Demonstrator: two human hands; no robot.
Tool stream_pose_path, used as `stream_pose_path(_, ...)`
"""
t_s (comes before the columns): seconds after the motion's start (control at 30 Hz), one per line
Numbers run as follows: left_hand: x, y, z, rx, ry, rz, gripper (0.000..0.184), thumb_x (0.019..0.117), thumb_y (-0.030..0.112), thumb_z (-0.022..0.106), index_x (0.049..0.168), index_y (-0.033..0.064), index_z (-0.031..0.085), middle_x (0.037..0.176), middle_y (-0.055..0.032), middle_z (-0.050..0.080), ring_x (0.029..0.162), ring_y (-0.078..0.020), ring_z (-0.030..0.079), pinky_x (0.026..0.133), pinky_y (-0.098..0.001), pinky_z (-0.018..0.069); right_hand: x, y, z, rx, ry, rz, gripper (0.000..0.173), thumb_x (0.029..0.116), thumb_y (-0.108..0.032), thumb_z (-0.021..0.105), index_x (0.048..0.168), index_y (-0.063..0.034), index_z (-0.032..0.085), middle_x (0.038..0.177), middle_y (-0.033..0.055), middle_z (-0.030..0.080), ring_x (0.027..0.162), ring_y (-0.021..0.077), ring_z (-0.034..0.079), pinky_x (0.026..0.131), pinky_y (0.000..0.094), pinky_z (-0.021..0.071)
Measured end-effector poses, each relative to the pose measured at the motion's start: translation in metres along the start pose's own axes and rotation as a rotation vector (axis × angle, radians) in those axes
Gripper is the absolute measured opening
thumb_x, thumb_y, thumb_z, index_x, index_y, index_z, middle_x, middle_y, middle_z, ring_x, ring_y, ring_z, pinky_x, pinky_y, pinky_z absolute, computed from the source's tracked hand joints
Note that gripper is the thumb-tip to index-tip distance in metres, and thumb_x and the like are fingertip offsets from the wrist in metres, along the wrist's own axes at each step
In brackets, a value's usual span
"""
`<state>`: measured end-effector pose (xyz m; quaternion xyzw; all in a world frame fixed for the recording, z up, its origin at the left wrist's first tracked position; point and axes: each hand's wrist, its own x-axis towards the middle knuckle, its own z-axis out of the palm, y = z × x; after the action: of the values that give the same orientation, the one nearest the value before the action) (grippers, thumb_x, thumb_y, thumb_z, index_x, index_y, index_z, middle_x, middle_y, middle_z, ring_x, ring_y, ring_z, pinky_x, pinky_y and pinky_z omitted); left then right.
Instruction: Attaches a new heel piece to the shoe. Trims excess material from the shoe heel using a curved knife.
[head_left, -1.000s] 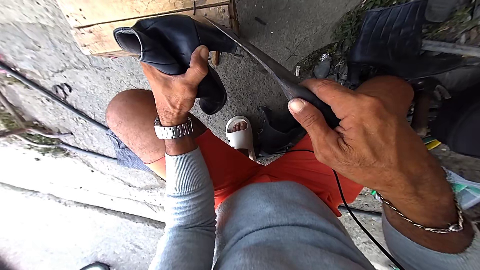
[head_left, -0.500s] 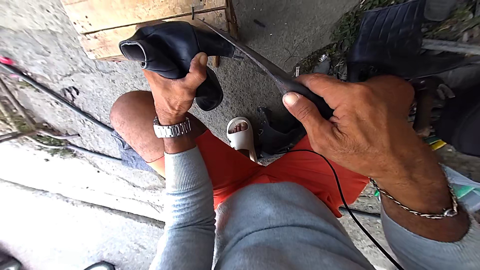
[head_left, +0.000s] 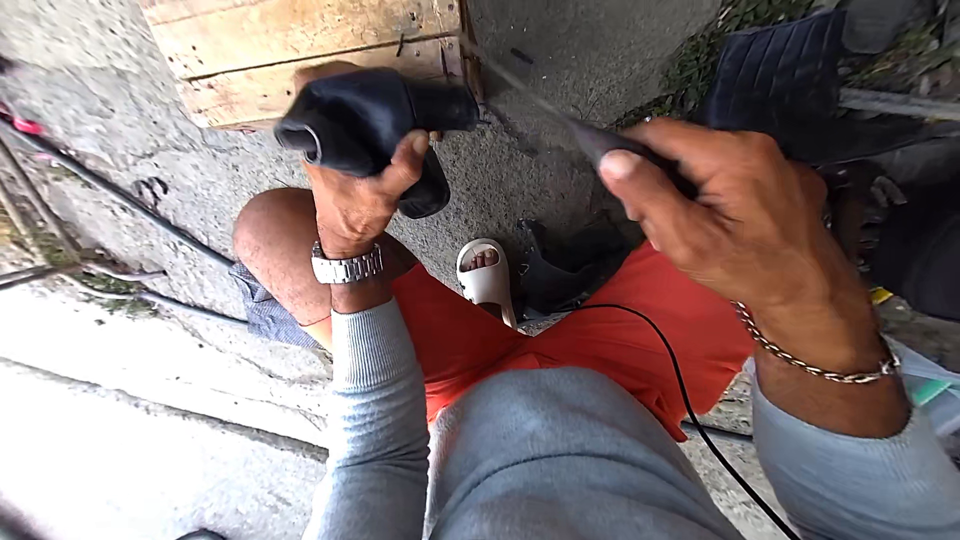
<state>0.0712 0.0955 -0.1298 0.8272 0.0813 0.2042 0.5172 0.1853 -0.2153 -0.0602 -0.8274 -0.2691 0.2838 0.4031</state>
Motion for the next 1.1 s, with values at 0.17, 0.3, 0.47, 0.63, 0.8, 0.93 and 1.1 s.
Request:
stream_pose_path(0.17,0.003,0.033,-0.028,0.119,-0.118,0.102,0.068,0.0814,0.021,0.086,0.134,-0.0031,0.051,0.124,-0.0083,0.065,0.116,-0.0154,0.063,0.105,-0.0362,0.0522,-0.025,0.026,0.002,-0.018,0.169,0.146,0.035,0.1064,-0.044,0.050,0.115,-0.0143,0.067,0.068,-0.0007,0.057,0.049,0.0096,0.051,0.041,0.0300,0.0420)
stream_pose_path(0.3,0.019,0.018,-0.046,0.222,-0.287,0.187,0.074,0.0793,0.027,0.090,0.135,-0.0052,0.052,0.128,-0.0193,0.064,0.121,-0.0282,0.063,0.108,-0.0456,0.0515,-0.044,0.029,0.028,-0.007,0.170,0.151,0.039,0.1041,-0.045,0.052,0.121,-0.0119,0.066,0.077,-0.0004,0.062,0.059,0.0088,0.056,0.050,0.0319,0.0480)
stream_pose_path(0.47,0.005,0.002,-0.042,0.385,-0.278,0.077,0.068,0.0803,0.034,0.089,0.132,-0.0005,0.062,0.127,-0.0184,0.066,0.123,-0.0292,0.061,0.108,-0.0445,0.0488,-0.062,0.031,0.068,0.083,0.174,0.139,0.038,0.1035,-0.044,0.054,0.123,-0.0126,0.065,0.081,-0.0025,0.065,0.063,0.0060,0.059,0.053,0.0297,0.0516)
stream_pose_path(0.63,0.006,0.034,-0.042,0.123,-0.152,0.194,0.073,0.0787,0.018,0.089,0.136,-0.0053,0.050,0.127,-0.0156,0.064,0.119,-0.0258,0.063,0.106,-0.0451,0.0523,-0.071,0.039,0.081,0.133,0.185,0.169,0.040,0.1039,-0.043,0.055,0.127,-0.0124,0.065,0.083,-0.0019,0.066,0.065,0.0054,0.060,0.056,0.0284,0.0530)
stream_pose_path(0.8,0.015,0.068,-0.037,0.380,-0.061,0.258,0.073,0.0761,0.021,0.093,0.134,-0.0046,0.057,0.132,-0.0161,0.065,0.125,-0.0267,0.063,0.109,-0.0441,0.0519,-0.073,0.043,0.075,0.096,0.220,0.164,0.039,0.1040,-0.042,0.055,0.128,-0.0121,0.064,0.084,-0.0010,0.067,0.067,0.0055,0.062,0.057,0.0288,0.0533)
stream_pose_path(0.93,0.039,0.048,-0.033,0.566,-0.233,0.338,0.066,0.0817,0.038,0.087,0.133,0.0036,0.064,0.129,-0.0182,0.067,0.122,-0.0315,0.062,0.106,-0.0476,0.0490,-0.067,0.048,0.075,0.078,0.229,0.168,0.039,0.1039,-0.044,0.055,0.125,-0.0121,0.065,0.086,0.0004,0.068,0.069,0.0079,0.063,0.059,0.0321,0.0548)
stream_pose_path(1.1,0.053,0.064,-0.036,0.585,-0.438,0.109,0.067,0.0835,0.041,0.084,0.138,0.0086,0.062,0.132,-0.0124,0.065,0.126,-0.0239,0.059,0.110,-0.0385,0.0466,-0.065,0.045,0.083,0.108,0.239,0.138,0.039,0.1044,-0.043,0.055,0.125,-0.0111,0.064,0.085,0.0002,0.068,0.069,0.0084,0.064,0.059,0.0322,0.0549)
